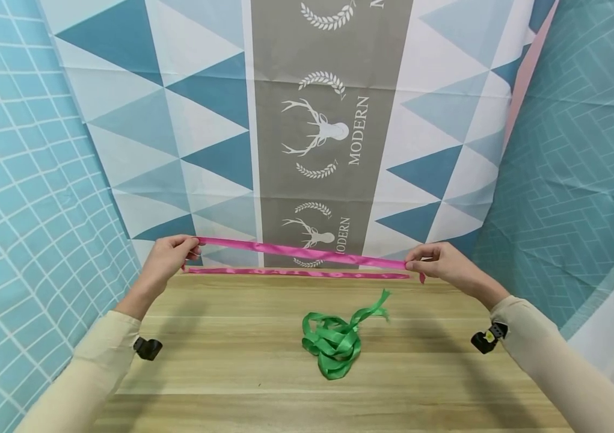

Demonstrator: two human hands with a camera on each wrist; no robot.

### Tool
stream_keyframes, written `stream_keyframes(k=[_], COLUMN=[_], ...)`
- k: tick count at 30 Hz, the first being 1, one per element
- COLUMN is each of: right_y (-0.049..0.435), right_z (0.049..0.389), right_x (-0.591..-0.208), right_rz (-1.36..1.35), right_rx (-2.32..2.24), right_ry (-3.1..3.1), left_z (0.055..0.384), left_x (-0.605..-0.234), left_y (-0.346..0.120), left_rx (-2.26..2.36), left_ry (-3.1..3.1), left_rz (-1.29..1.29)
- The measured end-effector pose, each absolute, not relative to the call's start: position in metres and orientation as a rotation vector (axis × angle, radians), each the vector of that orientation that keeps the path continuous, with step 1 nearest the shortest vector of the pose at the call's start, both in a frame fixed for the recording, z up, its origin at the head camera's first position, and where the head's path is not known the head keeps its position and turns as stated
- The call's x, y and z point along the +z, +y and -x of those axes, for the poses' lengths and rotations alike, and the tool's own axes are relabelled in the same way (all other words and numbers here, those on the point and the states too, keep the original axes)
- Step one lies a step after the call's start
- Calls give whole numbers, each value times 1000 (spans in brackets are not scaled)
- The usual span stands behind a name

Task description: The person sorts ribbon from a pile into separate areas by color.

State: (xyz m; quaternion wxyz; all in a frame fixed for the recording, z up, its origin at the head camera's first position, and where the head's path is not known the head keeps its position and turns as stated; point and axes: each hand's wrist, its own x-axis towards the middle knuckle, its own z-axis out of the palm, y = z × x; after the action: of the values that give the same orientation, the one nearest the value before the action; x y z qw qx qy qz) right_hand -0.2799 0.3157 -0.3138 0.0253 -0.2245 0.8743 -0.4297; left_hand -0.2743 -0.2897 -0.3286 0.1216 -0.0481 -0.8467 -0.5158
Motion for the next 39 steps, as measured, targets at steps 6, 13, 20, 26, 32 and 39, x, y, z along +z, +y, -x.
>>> stream_keyframes(k=[6,13,20,26,32,39], right_y=[324,330,337,345,347,350], right_z=[283,287,292,296,300,311], right_x=[-317,-321,-323,-327,-329,-337], right_rz=[685,721,728,676,630,575], right_rx=[-1282,-1206,-1185,-1202,-1213,-1244], right_ry=[2743,2785,2811,2823,2836,2821], left_z=[278,280,285,288,291,297], left_x=[-334,-337,-342,-347,-353,-368], left_y=[-301,-313,-327,-338,-345,-347], left_rx=[-1517,-1567,-1696,-1855,-1888,-1824], left_ry=[-2478,-2440,-2401,-2336,-2325,-2365], left_rz=[44,-42,-123,-154,-163,-264])
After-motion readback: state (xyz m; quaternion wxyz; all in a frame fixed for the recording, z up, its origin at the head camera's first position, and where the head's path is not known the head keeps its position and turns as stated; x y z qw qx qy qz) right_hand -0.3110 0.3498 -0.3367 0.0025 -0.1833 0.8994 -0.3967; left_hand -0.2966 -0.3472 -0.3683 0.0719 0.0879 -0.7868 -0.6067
